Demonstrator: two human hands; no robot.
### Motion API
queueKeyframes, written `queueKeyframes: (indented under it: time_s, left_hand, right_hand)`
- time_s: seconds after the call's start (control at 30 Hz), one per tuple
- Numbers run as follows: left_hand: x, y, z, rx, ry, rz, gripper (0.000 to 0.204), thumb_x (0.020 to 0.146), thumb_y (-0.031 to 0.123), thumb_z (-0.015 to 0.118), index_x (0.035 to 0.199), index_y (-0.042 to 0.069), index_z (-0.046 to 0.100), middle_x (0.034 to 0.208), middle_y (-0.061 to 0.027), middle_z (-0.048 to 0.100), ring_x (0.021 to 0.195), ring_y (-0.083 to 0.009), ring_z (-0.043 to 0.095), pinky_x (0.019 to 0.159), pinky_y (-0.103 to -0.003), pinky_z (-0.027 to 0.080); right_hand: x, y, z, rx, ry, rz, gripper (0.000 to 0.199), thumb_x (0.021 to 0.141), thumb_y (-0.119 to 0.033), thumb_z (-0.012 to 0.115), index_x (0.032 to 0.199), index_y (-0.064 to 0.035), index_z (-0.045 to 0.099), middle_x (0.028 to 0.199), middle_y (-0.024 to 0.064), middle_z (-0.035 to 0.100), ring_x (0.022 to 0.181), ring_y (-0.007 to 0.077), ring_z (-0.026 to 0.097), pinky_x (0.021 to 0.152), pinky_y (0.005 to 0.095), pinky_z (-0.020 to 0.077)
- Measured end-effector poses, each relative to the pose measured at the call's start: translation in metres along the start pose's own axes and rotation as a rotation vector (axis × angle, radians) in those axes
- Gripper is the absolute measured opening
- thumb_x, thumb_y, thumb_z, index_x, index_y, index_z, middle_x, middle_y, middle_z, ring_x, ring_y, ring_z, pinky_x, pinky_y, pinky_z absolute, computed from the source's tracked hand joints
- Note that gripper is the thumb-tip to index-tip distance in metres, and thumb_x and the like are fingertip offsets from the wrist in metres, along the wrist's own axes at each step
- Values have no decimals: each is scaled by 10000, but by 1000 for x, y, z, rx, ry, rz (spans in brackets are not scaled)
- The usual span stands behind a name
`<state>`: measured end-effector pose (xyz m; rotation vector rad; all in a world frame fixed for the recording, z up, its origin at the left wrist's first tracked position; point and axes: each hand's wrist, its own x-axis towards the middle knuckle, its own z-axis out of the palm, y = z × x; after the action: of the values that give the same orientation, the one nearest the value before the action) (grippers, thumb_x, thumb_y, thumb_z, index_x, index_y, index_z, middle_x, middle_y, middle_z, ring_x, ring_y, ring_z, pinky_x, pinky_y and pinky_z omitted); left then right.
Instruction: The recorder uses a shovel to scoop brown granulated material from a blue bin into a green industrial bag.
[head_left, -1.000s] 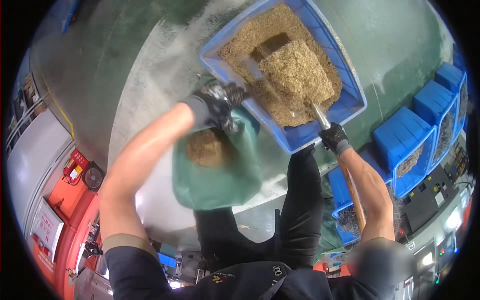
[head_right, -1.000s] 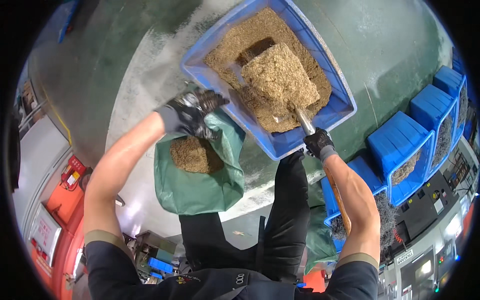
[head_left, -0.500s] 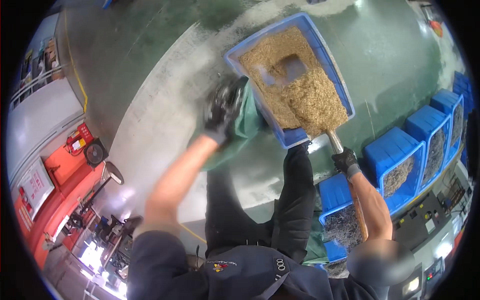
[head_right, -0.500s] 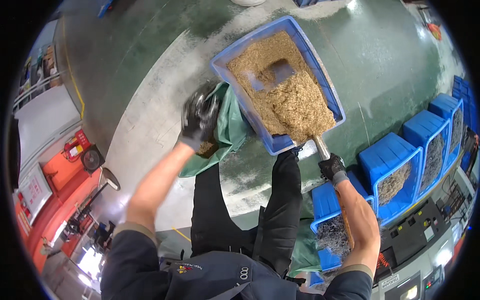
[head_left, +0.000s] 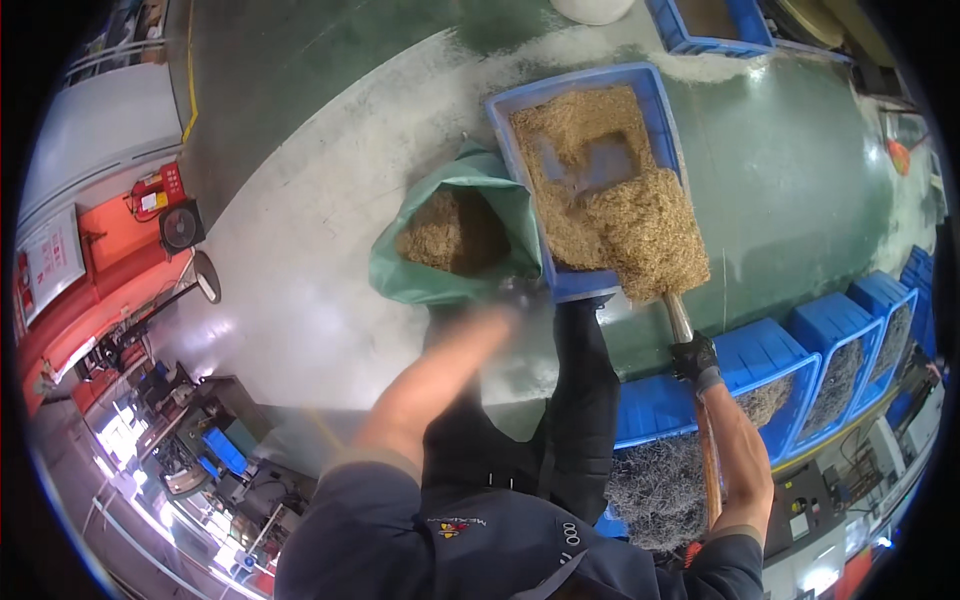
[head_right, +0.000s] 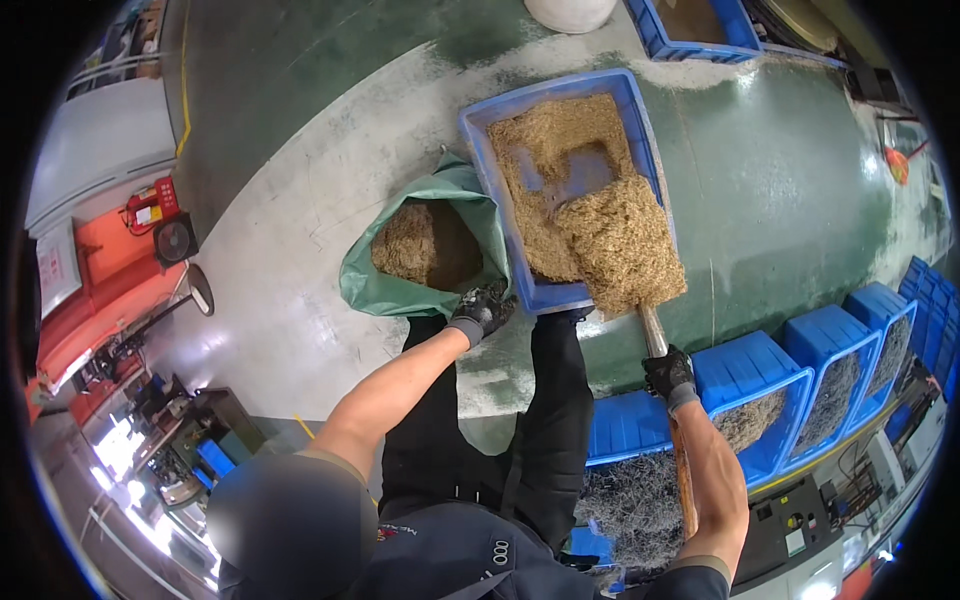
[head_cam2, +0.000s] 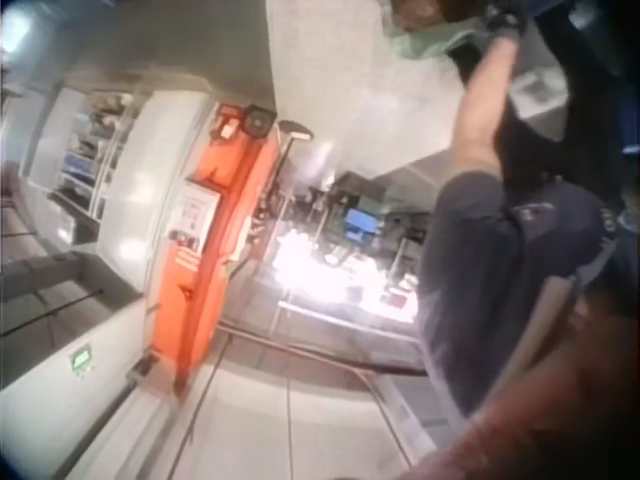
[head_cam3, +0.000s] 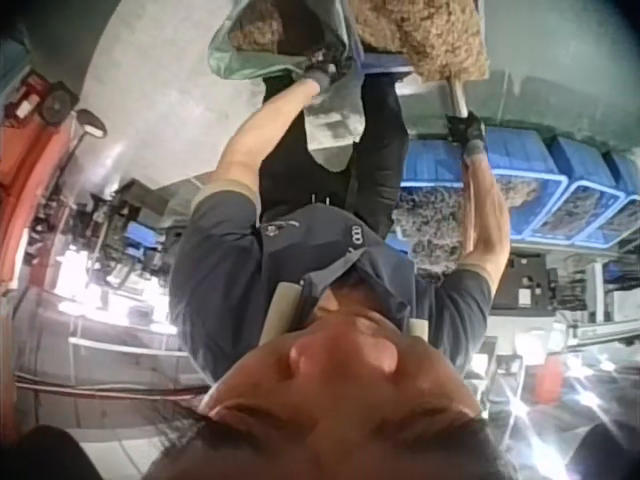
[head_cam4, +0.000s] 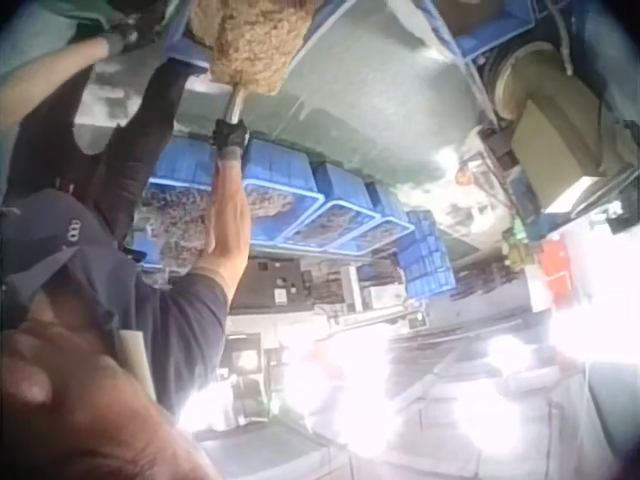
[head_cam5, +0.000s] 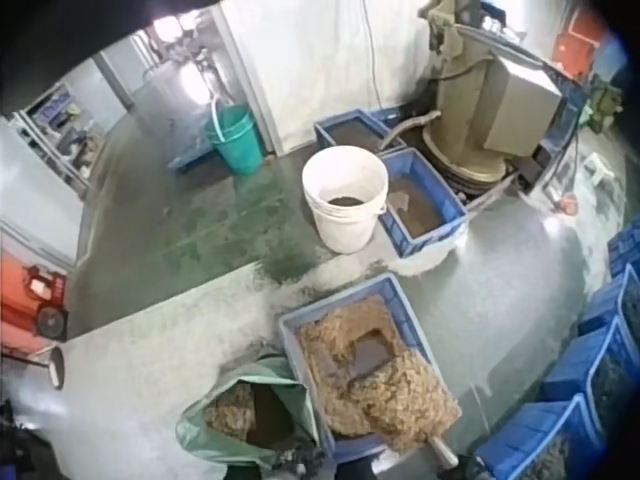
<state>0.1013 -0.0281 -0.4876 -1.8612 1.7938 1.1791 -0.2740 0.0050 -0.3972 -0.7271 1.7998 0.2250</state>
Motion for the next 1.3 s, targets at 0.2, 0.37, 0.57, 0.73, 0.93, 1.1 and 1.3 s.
queueKeyframes:
  time_s: [0.2, 0.37, 0.57, 0.73, 0.93, 1.1, 1.3]
  left_hand:
    - [-65, -49, -79, 131, 598, 178, 483, 876, 303, 526, 1313, 112, 451, 1325, -178, 450, 1221, -341, 423, 1042, -433, 313]
    - [-109, -102, -179, 27, 1020, -142, 703, 768, 290, 673, 1320, -31, 378, 1311, -258, 427, 1227, -381, 403, 1042, -421, 321]
    - [-111, -190, -146, -233, 661, -417, 508, 846, 456, 512, 1165, 68, 586, 1158, -180, 588, 1085, -345, 538, 942, -427, 415]
    - [-94, -195, -141, -247, 718, -336, 409, 893, 415, 455, 963, 75, 672, 986, -171, 645, 915, -354, 600, 823, -436, 464]
    - [-88, -211, -141, -398, 729, -205, 381, 899, 399, 453, 841, 82, 657, 861, -161, 645, 792, -384, 596, 697, -467, 469]
    - [-82, -253, -109, -322, 653, -43, 246, 912, 213, 434, 960, 83, 636, 999, -157, 618, 892, -326, 590, 790, -413, 466]
    - [-83, -288, -100, -802, 816, 126, 232, 907, 183, 455, 1002, 80, 640, 1015, -174, 617, 946, -334, 584, 833, -403, 465]
  right_hand:
    - [-36, -28, -3, -179, 26, 34, 265, 750, -164, 616, 925, 34, 596, 596, 137, 607, 457, 220, 602, 417, 359, 477]
    - [-77, -50, 4, -166, 66, -4, 235, 762, -156, 598, 920, 19, 598, 587, 133, 609, 467, 223, 615, 420, 364, 484]
    - [-120, -80, 42, -205, -4, -41, 205, 773, -155, 597, 890, 13, 600, 594, 135, 615, 469, 221, 621, 428, 353, 492]
    - [-141, -131, 78, -408, -51, -52, 248, 749, -216, 635, 869, 0, 617, 603, 130, 630, 496, 225, 634, 482, 360, 511]
    - [-120, -182, 136, -652, -66, -127, 287, 711, -240, 640, 907, -29, 637, 618, 125, 639, 535, 225, 644, 533, 362, 521]
    - [-96, -230, 191, -607, -179, 49, 204, 713, -173, 632, 840, -13, 636, 630, 106, 621, 507, 200, 614, 458, 342, 491]
    - [-30, -280, 247, -1380, -459, -92, 253, 742, -248, 636, 866, -35, 695, 727, 128, 680, 626, 225, 670, 585, 367, 528]
